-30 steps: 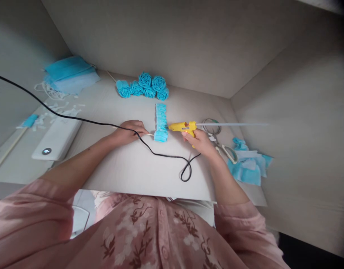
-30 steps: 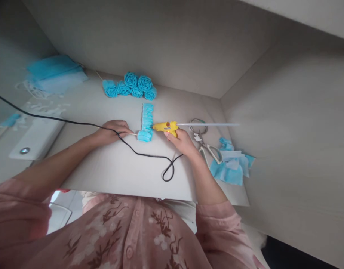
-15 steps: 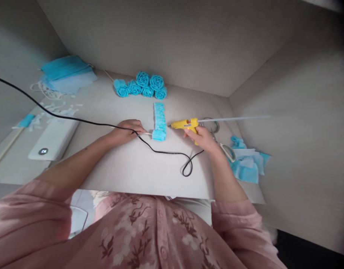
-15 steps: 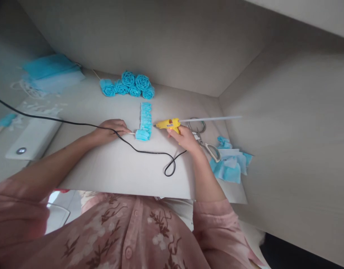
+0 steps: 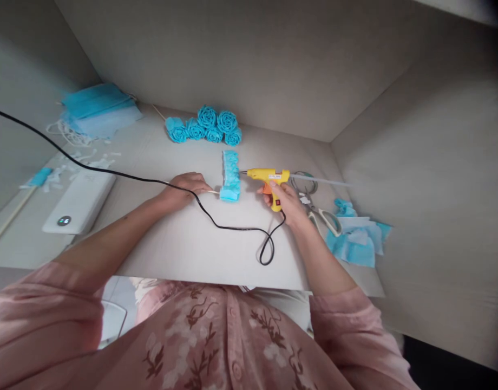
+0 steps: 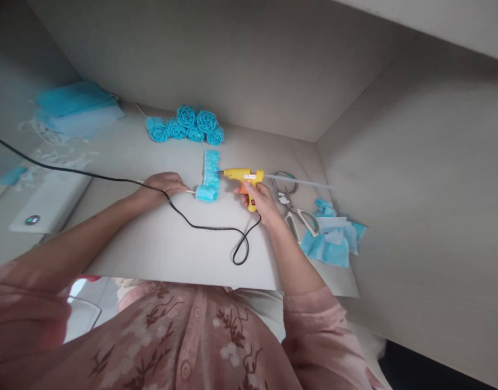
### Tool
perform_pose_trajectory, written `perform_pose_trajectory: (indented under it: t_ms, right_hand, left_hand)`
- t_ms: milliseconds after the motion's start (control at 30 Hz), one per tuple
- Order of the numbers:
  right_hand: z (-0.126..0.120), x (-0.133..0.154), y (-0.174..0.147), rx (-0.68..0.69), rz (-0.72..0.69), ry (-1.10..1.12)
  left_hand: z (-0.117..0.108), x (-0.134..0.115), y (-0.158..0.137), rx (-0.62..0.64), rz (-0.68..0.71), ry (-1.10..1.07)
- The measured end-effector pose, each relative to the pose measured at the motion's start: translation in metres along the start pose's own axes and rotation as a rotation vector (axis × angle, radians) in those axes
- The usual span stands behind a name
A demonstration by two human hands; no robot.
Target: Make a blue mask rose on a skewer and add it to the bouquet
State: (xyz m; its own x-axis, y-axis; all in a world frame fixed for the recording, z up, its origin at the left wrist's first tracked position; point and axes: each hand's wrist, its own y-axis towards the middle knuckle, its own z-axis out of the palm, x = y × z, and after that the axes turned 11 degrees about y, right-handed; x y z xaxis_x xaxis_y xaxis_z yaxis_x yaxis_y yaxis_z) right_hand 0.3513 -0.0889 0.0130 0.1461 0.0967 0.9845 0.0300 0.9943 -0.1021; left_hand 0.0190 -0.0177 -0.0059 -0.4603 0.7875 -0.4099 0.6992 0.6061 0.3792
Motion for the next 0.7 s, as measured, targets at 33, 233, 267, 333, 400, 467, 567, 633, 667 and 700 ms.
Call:
perform_pose_trajectory:
  t_ms: [33, 233, 267, 333, 400, 467, 567, 633, 667, 700]
  right_hand:
    - [-0.001, -0.001, 0.001, -0.009, -0.004, 0.014]
    - [0.001, 0.001, 0.002, -0.033, -0.005, 0.085]
    - [0.002, 0.002, 0.001, -0.035, -0.004, 0.098]
    - [0.004, 0.003, 0.001, -0.036, -0.001, 0.119]
    - [0.004, 0.004, 0.001, -0.038, 0.002, 0.129]
    - [0.005, 0.004, 0.001, -0.042, 0.006, 0.126]
    - [0.004, 0.003, 0.001, -0.052, 0.009, 0.104]
    - [0.003, 0.003, 0.001, -0.05, 0.012, 0.089]
    - [0.003, 0.003, 0.001, -0.043, 0.014, 0.084]
    - [0.002, 0.002, 0.0, -0.035, 0.015, 0.08]
  left_hand:
    - [0.001, 0.0, 0.0, 0.005, -0.019, -0.006]
    - [0.003, -0.002, -0.002, 0.007, -0.121, -0.037]
    - [0.003, -0.002, -0.002, -0.002, -0.115, -0.023]
    - [0.003, -0.003, -0.001, -0.025, -0.083, 0.005]
    - [0.002, -0.004, -0.001, -0.038, -0.051, 0.018]
    - [0.0, -0.004, -0.001, -0.032, -0.037, 0.012]
    - [-0.004, -0.005, -0.002, -0.008, -0.006, -0.043]
    - [-0.006, -0.007, -0.003, 0.0, 0.022, -0.074]
    - [-0.007, -0.007, -0.004, 0.002, 0.031, -0.08]
    - [-0.007, -0.007, -0.004, 0.004, 0.035, -0.081]
